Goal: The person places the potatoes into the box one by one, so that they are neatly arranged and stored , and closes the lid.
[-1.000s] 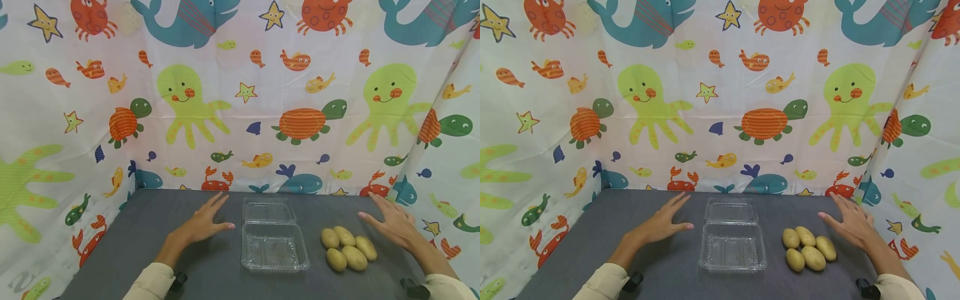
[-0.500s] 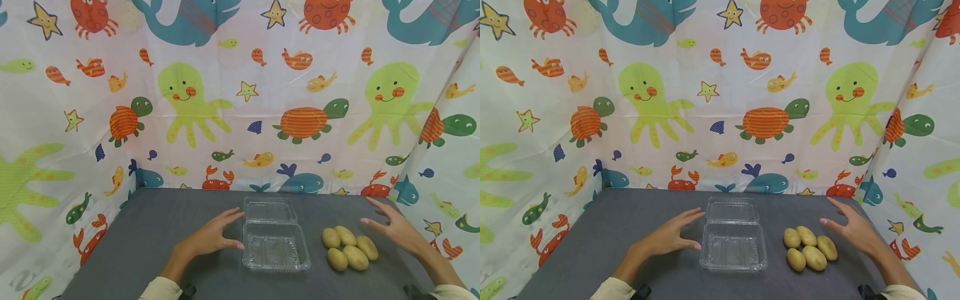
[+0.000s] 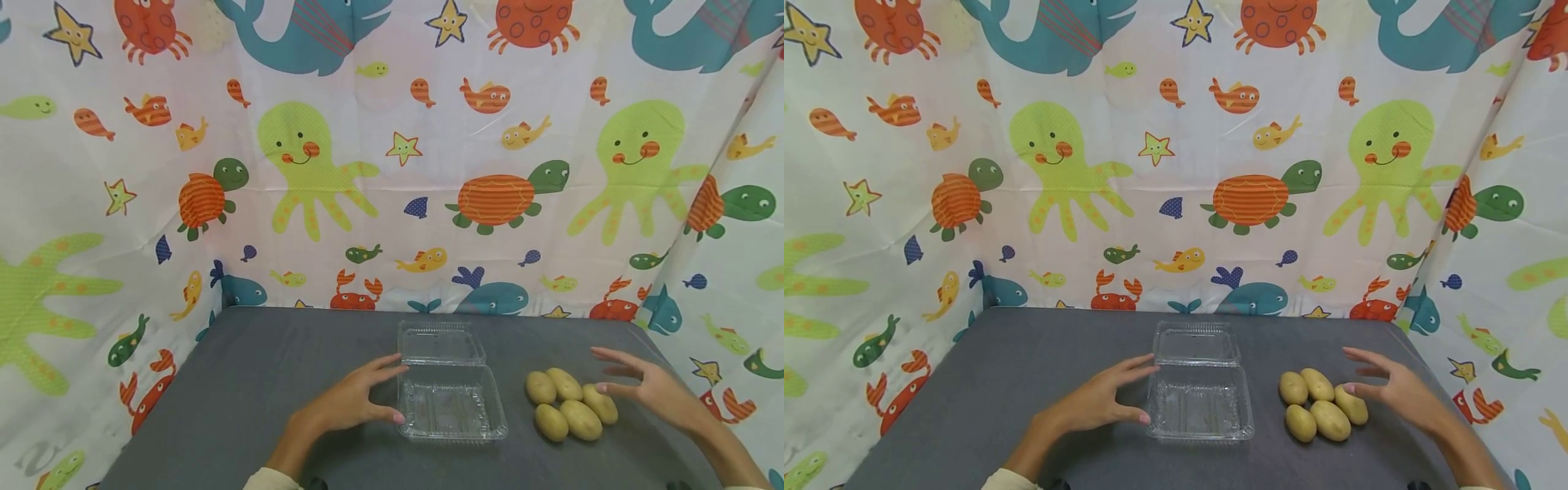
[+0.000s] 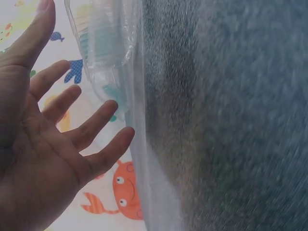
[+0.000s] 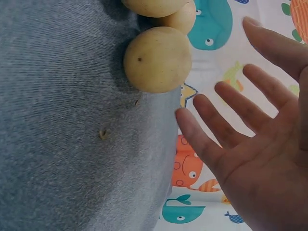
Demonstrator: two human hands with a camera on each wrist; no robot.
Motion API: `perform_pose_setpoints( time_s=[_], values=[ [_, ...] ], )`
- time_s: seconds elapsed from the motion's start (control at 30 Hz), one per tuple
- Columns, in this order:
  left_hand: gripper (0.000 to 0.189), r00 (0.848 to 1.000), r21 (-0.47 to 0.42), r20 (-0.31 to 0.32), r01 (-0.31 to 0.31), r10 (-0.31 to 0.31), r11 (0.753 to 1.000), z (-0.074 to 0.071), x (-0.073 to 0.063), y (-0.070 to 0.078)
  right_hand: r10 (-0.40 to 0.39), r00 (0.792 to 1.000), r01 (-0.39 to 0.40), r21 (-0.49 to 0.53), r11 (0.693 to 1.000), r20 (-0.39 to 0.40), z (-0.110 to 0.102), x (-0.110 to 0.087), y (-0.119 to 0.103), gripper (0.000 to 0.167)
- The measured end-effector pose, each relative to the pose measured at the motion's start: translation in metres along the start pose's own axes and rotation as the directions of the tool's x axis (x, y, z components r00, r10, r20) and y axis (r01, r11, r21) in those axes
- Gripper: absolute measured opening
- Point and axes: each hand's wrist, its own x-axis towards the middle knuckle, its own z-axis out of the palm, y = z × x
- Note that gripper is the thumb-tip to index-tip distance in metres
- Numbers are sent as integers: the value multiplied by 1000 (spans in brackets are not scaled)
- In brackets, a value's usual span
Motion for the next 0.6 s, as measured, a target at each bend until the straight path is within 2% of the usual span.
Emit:
perform_pose_setpoints(
  time_s=[0.2, 0.6],
  values=[
    [86, 1000, 4, 13, 13, -13, 1000, 7, -1, 2, -7, 995, -1, 85, 996, 99, 2, -4, 7, 70],
    [84, 999, -44, 12, 42, -42, 998, 11, -3, 3, -83, 983, 67, 103, 992, 164, 5, -5, 24, 68]
  ],
)
